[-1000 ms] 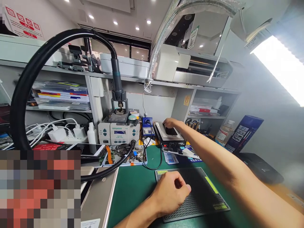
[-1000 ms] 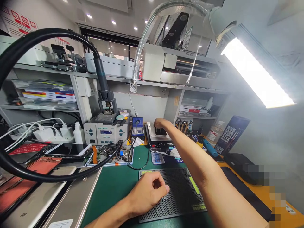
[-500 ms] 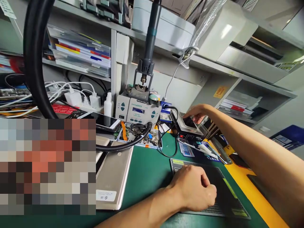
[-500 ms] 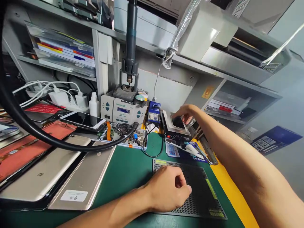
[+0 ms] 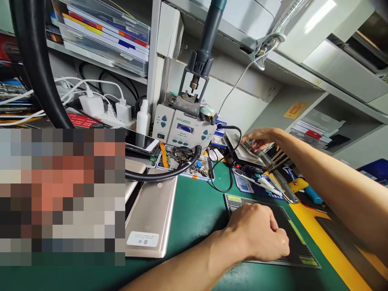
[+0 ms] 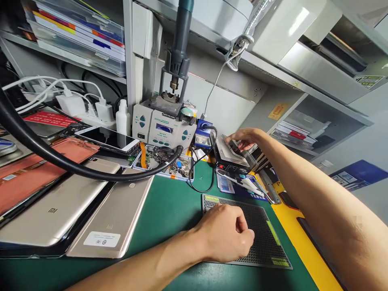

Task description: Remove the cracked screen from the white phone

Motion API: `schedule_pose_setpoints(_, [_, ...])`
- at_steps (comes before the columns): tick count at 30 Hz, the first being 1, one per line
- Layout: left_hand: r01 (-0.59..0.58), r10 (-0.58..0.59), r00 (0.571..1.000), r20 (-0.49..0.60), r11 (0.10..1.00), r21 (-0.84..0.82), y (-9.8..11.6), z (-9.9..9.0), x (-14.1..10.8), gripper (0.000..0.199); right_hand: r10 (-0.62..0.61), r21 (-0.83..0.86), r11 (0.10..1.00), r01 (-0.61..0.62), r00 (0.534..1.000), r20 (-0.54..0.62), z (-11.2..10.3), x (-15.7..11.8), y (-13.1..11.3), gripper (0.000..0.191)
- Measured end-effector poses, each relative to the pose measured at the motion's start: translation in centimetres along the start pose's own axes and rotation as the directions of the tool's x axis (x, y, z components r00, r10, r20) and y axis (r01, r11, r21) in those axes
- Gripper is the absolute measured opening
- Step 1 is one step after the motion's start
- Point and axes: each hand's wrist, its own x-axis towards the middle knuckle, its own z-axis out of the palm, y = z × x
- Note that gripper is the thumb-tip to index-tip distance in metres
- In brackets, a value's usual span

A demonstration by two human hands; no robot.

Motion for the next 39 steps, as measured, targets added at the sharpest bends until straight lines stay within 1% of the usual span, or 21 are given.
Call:
schedule_pose_setpoints(3, [-0.001,0.001,1.0,0.001,1.0,-0.018,-0.1,0.0,-0.1,0.018,-0.016,0.054,0.998,0.011,0.995,0.094,-0.5,-0.6,0.8,0.034])
schedule_pose_setpoints(5, [-0.003,0.002,1.0,-0.006,0.999,-0.04,-0.1,0.1,-0.2,0.016,-0.067,0.1,0.993,0.057,0.993,0.095,-0.9,-1.4,1.5,0.034])
schedule_pose_setpoints(7, [-0.009,0.006,0.999,-0.041,0.997,-0.078,0.1,-0.1,-0.1,0.011,-0.15,0.155,0.979,0.136,0.985,0.085,-1.4,-2.9,2.4,0.032])
schedule_pose_setpoints(8, [-0.013,0.005,0.997,-0.076,0.994,-0.105,0.3,-0.3,-0.1,0.007,-0.205,0.185,0.965,0.187,0.975,0.081,-1.6,-3.9,3.0,0.03])
schedule_pose_setpoints(9, [-0.018,0.0,0.992,-0.127,0.991,-0.136,0.6,-0.6,0.0,0.008,-0.268,0.218,0.945,0.245,0.96,0.082,-1.6,-5.1,3.7,0.027])
schedule_pose_setpoints(11, [-0.033,-0.021,0.965,-0.261,0.979,-0.201,1.5,-1.5,0.1,0.022,-0.396,0.285,0.888,0.36,0.915,0.076,-1.5,-7.9,5.2,0.02])
schedule_pose_setpoints(12, [-0.047,-0.035,0.942,-0.333,0.972,-0.232,2.0,-2.1,0.2,0.028,-0.447,0.314,0.858,0.407,0.892,0.067,-1.3,-9.5,6.0,0.016])
schedule_pose_setpoints(14, [-0.095,-0.045,0.891,-0.452,0.954,-0.283,3.0,-3.3,0.2,0.043,-0.535,0.36,0.802,0.476,0.841,0.081,-0.6,-12.5,7.5,0.022])
schedule_pose_setpoints(15, [-0.146,-0.028,0.871,-0.491,0.938,-0.313,3.4,-3.8,0.1,0.048,-0.569,0.377,0.779,0.501,0.817,0.092,-0.3,-13.9,8.1,0.027])
schedule_pose_setpoints(16, [-0.196,0.001,0.863,-0.506,0.922,-0.333,3.7,-4.2,0.0,0.05,-0.594,0.388,0.763,0.516,0.797,0.108,0.1,-15.2,8.7,0.03])
schedule_pose_setpoints(17, [-0.241,0.037,0.865,-0.5,0.905,-0.351,3.9,-4.5,-0.1,0.049,-0.609,0.395,0.753,0.527,0.785,0.113,0.5,-16.5,9.1,0.032])
schedule_pose_setpoints(18, [-0.28,0.068,0.876,-0.478,0.877,-0.389,4.0,-4.6,-0.2,0.05,-0.618,0.4,0.745,0.533,0.777,0.116,0.8,-17.5,9.5,0.033])
schedule_pose_setpoints(19, [-0.295,0.084,0.893,-0.443,0.852,-0.432,4.0,-4.6,-0.3,0.051,-0.623,0.403,0.742,0.536,0.773,0.12,1.0,-18.5,9.8,0.034])
schedule_pose_setpoints(21, [-0.28,0.093,0.928,-0.36,0.81,-0.514,4.0,-4.3,-0.6,0.055,-0.618,0.38,0.753,0.538,0.777,0.124,1.3,-20.0,10.2,0.035])
schedule_pose_setpoints(23, [-0.255,0.096,0.947,-0.307,0.804,-0.537,4.0,-3.9,-0.8,0.057,-0.593,0.317,0.783,0.535,0.796,0.119,1.4,-21.1,10.4,0.037])
schedule_pose_setpoints(25, [-0.258,0.108,0.946,-0.305,0.822,-0.508,4.1,-3.6,-0.9,0.055,-0.567,0.246,0.811,0.531,0.817,0.106,1.3,-21.8,10.6,0.038])
schedule_pose_setpoints(27, [-0.266,0.122,0.942,-0.314,0.84,-0.473,4.2,-3.5,-1.0,0.053,-0.552,0.2,0.826,0.528,0.828,0.095,1.2,-22.3,10.8,0.037])
schedule_pose_setpoints(30, [-0.263,0.127,0.943,-0.308,0.852,-0.453,4.3,-3.4,-1.0,0.051,-0.56,0.165,0.824,0.542,0.825,0.083,1.2,-22.6,11.0,0.037])
schedule_pose_setpoints(33, [-0.271,0.123,0.933,-0.338,0.858,-0.436,4.3,-3.2,-1.1,0.051,-0.58,0.15,0.811,0.566,0.812,0.07,1.3,-22.6,11.0,0.039])
schedule_pose_setpoints(39, [-0.284,0.107,0.918,-0.383,0.849,-0.445,4.0,-3.0,-1.0,0.052,-0.561,0.1,0.827,0.553,0.825,0.073,1.4,-22.7,10.4,0.04])
